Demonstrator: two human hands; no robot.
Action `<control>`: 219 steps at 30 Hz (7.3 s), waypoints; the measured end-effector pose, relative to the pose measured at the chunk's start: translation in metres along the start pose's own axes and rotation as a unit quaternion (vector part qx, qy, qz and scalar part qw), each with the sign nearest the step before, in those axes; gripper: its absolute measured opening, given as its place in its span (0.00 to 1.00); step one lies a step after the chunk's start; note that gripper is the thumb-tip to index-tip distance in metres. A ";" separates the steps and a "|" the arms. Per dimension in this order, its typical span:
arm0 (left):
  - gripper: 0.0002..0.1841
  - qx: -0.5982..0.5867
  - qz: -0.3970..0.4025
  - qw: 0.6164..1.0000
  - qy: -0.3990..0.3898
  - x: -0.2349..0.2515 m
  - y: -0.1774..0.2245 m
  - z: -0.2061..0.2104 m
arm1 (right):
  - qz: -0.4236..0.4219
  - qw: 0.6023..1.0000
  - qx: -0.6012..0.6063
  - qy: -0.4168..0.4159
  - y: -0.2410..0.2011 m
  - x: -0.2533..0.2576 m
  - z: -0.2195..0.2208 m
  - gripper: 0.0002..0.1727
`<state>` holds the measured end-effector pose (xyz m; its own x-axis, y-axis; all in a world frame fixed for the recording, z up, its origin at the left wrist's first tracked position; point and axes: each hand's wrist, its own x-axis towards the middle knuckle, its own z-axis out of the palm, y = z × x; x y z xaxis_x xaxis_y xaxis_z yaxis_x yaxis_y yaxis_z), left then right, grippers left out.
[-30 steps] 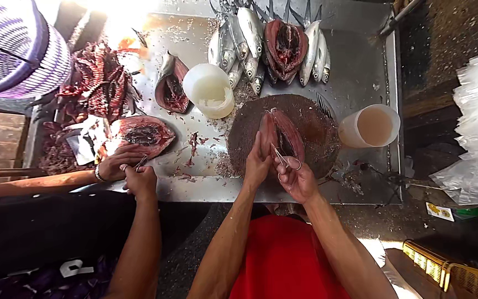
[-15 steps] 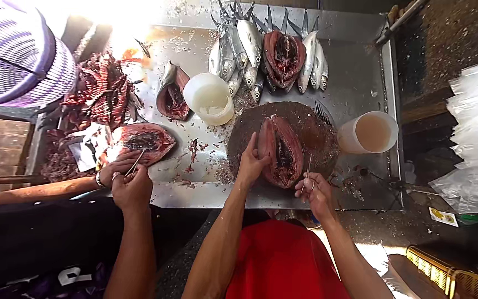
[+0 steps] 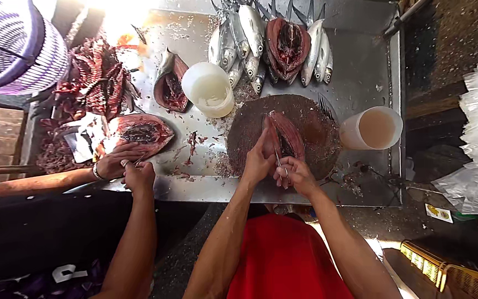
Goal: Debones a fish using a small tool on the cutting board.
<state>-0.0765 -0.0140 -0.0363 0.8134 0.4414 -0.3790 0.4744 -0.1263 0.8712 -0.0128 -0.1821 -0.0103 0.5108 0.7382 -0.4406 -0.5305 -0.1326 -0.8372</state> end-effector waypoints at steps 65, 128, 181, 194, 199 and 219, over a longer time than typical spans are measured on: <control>0.55 -0.118 -0.015 0.991 0.060 -0.019 -0.015 0.020 | -0.087 0.996 -0.003 0.001 -0.004 -0.063 0.013 0.22; 0.40 -0.474 -0.108 0.870 0.085 -0.021 -0.016 0.034 | 0.000 0.945 -0.327 0.003 0.042 -0.086 -0.018 0.35; 0.49 -0.296 -0.001 0.953 0.068 -0.027 -0.003 0.038 | -0.092 0.988 -0.127 0.002 0.025 -0.056 -0.018 0.26; 0.49 -0.238 -0.008 0.969 0.069 -0.026 -0.008 0.034 | -0.074 0.995 -0.064 -0.002 0.021 -0.044 -0.008 0.22; 0.51 -0.268 -0.008 0.961 0.070 -0.028 -0.023 0.032 | -0.179 0.978 0.107 -0.017 -0.016 -0.045 0.007 0.22; 0.51 -0.248 -0.026 0.965 0.083 -0.027 -0.026 0.036 | -0.070 0.993 -0.091 0.021 -0.007 -0.049 0.006 0.22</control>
<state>-0.0988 -0.0547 -0.0602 0.7078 0.5770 -0.4075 0.2604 0.3231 0.9098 -0.0388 -0.2136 0.0191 0.6007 0.7300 -0.3260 -0.3235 -0.1510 -0.9341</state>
